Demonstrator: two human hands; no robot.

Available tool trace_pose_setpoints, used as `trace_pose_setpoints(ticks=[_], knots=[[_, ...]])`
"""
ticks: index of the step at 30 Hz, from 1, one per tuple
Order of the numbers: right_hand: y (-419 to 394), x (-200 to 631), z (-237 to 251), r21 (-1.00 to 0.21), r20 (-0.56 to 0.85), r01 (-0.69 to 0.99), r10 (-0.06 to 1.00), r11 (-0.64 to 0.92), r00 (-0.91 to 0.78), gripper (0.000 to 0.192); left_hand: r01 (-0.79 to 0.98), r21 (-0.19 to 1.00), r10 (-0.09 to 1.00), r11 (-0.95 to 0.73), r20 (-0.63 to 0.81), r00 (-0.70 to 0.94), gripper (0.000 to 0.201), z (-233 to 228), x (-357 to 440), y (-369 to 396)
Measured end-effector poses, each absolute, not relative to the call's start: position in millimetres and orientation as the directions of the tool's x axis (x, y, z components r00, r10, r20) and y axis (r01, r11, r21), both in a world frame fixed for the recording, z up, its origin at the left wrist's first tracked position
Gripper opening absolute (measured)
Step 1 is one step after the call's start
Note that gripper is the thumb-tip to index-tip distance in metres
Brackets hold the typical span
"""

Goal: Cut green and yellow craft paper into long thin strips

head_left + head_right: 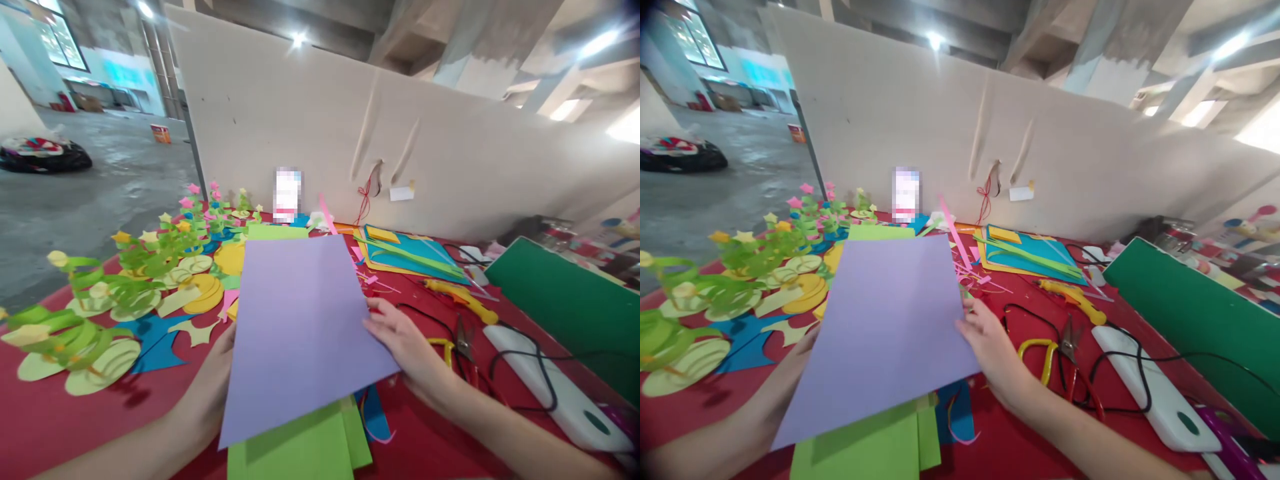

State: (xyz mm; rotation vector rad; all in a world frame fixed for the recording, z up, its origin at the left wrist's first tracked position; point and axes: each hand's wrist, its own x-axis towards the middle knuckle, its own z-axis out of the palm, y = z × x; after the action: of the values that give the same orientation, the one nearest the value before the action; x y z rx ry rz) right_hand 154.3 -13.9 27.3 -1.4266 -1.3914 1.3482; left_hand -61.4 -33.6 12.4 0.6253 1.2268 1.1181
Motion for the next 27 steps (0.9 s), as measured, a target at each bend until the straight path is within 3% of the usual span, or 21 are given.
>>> trace_pose_setpoints(ticks=[4, 9, 13, 17, 20, 27], knots=[[-16.7, 150.6, 18.2, -0.971, -0.201, 0.162, 0.965, -0.174, -0.168, 0.022, -0.421, 0.819, 0.9, 0.39, -0.435, -0.013, 0.008, 13.9, -63.0, -34.4], [-11.5, 162.1, 20.2, -0.96, -0.134, 0.259, 0.986, -0.105, -0.096, 0.021, -0.438, 0.777, 0.853, 0.452, -0.521, -0.044, 0.022, 10.3, -63.4, -30.3], [-16.7, 159.6, 17.1, -0.945, -0.098, 0.324, 0.983, -0.044, -0.153, 0.022, -0.377, 0.794, 0.849, 0.476, -0.527, -0.039, 0.028, 11.3, -61.9, -29.4], [-7.8, 163.6, 20.0, -0.773, 0.074, 0.613, 0.983, 0.164, -0.17, 0.022, -0.273, 0.843, 0.851, 0.464, -0.51, -0.129, 0.023, 14.5, -57.0, -30.9], [14.3, 179.9, 25.7, -0.657, 0.152, 0.726, 0.979, 0.201, -0.134, 0.026, -0.226, 0.844, 0.862, 0.486, -0.505, -0.032, 0.021, 12.6, -56.5, -30.3], [66.4, 198.8, 27.0, -0.531, 0.081, 0.807, 0.963, 0.259, -0.256, 0.014, -0.152, 0.832, 0.843, 0.534, -0.537, 0.023, 0.032, 9.2, -64.4, -26.9]])
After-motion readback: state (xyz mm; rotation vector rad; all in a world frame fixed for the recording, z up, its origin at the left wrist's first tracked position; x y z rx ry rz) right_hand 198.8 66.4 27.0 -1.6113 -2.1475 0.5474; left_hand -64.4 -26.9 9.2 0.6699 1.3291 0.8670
